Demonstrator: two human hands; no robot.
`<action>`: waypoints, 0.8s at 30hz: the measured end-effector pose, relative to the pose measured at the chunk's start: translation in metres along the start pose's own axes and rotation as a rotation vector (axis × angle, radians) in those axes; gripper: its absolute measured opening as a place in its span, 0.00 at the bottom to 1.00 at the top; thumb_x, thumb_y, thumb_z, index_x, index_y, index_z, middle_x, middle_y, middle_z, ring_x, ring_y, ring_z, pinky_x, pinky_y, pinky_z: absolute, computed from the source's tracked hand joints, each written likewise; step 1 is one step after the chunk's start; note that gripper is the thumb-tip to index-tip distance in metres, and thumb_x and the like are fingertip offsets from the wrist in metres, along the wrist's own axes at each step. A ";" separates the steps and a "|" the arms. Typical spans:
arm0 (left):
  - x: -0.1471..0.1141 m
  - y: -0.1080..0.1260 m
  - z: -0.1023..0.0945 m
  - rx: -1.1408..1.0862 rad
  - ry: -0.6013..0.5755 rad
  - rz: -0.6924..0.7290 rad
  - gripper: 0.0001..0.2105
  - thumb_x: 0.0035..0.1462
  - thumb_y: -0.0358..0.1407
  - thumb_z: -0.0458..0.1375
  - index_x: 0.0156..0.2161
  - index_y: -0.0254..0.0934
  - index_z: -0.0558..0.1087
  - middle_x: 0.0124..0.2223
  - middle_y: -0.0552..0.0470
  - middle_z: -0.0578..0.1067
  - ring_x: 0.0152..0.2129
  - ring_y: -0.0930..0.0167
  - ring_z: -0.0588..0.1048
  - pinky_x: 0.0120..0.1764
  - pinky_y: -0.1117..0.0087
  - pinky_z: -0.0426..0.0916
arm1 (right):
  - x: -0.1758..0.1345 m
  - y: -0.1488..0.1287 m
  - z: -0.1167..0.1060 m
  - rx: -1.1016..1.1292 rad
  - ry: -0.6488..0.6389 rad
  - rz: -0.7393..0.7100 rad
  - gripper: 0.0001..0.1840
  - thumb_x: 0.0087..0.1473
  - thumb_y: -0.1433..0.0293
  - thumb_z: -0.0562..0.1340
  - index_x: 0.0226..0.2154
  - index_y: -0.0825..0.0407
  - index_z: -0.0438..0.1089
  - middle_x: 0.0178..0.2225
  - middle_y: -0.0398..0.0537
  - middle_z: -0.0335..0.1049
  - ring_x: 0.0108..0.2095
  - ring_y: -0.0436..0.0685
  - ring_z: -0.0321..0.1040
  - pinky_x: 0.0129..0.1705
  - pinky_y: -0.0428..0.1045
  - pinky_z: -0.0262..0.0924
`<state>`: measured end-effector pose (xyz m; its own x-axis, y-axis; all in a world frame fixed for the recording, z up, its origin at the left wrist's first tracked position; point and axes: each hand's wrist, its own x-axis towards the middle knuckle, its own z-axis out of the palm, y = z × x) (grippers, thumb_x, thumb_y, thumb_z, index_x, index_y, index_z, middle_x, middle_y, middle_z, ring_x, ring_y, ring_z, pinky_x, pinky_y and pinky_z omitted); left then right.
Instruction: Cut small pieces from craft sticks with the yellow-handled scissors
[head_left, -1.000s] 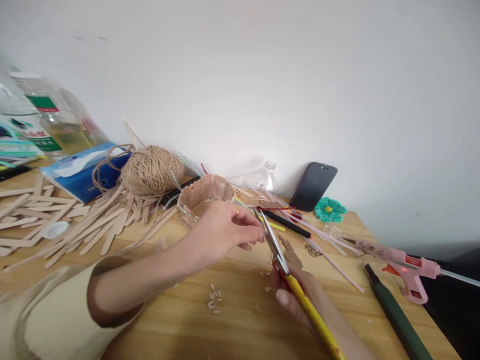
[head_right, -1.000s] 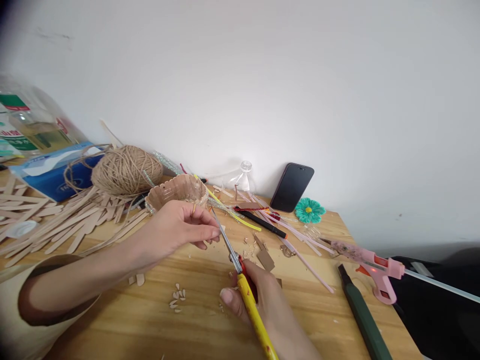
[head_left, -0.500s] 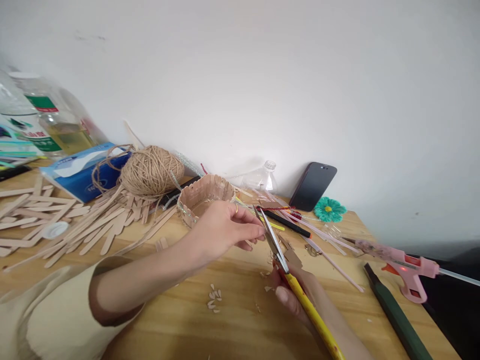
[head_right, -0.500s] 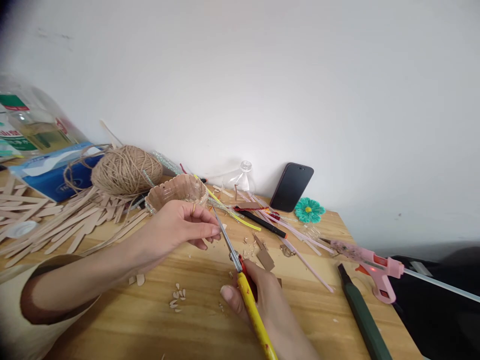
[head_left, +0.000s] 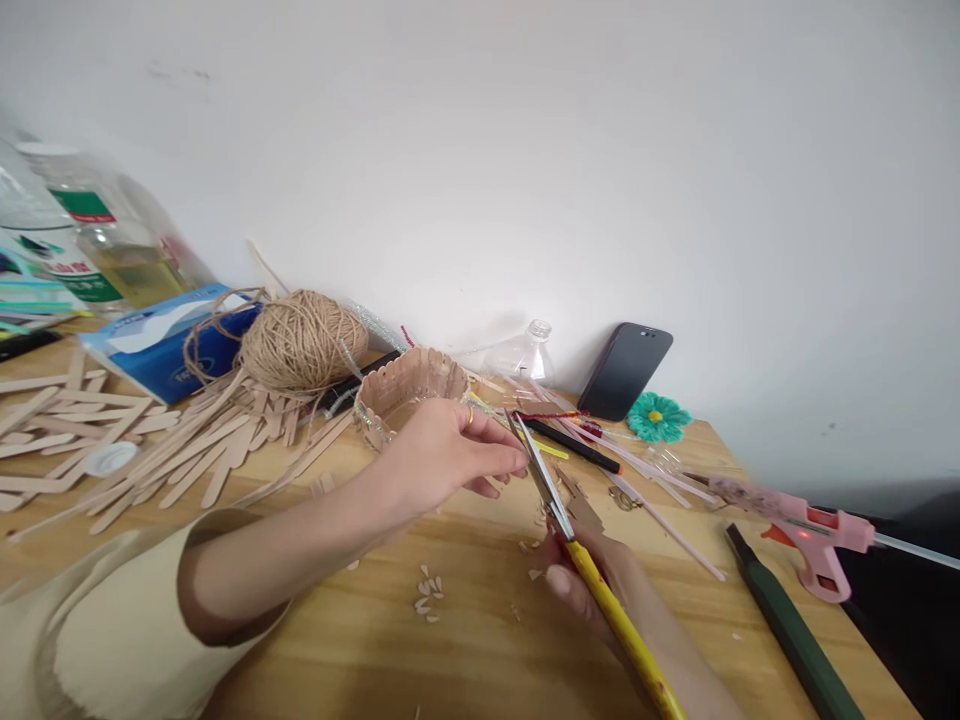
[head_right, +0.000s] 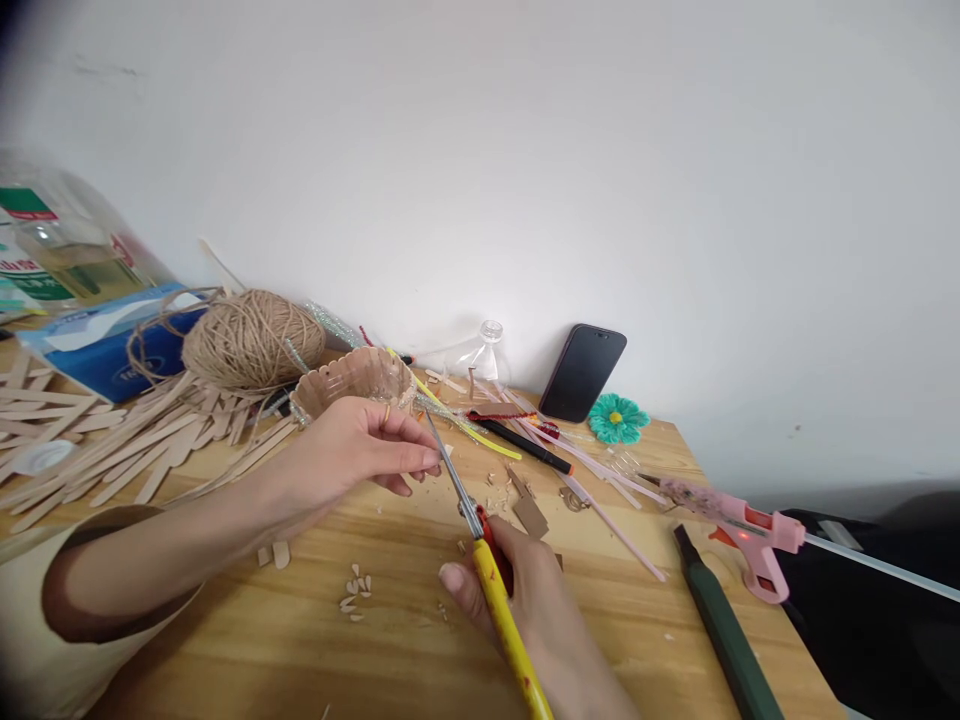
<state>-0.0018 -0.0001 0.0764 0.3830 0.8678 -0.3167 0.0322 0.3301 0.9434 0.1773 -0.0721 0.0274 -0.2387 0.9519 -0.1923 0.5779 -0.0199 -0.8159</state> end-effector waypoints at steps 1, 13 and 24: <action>0.000 0.000 0.000 0.023 0.013 0.010 0.01 0.42 0.28 0.61 0.23 0.33 0.74 0.23 0.54 0.74 0.22 0.76 0.70 0.26 0.75 0.68 | 0.000 -0.001 0.000 -0.015 -0.010 0.009 0.33 0.44 0.37 0.47 0.23 0.51 0.53 0.21 0.37 0.43 0.22 0.49 0.41 0.21 0.45 0.37; 0.000 -0.005 0.003 -0.029 0.038 0.045 0.02 0.43 0.29 0.60 0.23 0.33 0.73 0.22 0.54 0.73 0.21 0.77 0.70 0.25 0.77 0.67 | 0.001 0.001 -0.003 0.041 -0.097 -0.020 0.32 0.44 0.37 0.47 0.25 0.51 0.54 0.23 0.39 0.47 0.24 0.50 0.45 0.23 0.45 0.40; -0.001 -0.013 0.009 -0.229 0.039 0.033 0.02 0.42 0.29 0.61 0.22 0.33 0.74 0.22 0.54 0.74 0.21 0.77 0.71 0.27 0.76 0.67 | -0.004 -0.004 -0.004 0.079 -0.046 -0.015 0.30 0.47 0.41 0.50 0.28 0.52 0.60 0.25 0.43 0.56 0.27 0.53 0.52 0.27 0.46 0.49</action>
<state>0.0054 -0.0084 0.0650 0.3447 0.8914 -0.2942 -0.1912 0.3735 0.9077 0.1793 -0.0746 0.0339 -0.2835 0.9372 -0.2032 0.5112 -0.0316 -0.8589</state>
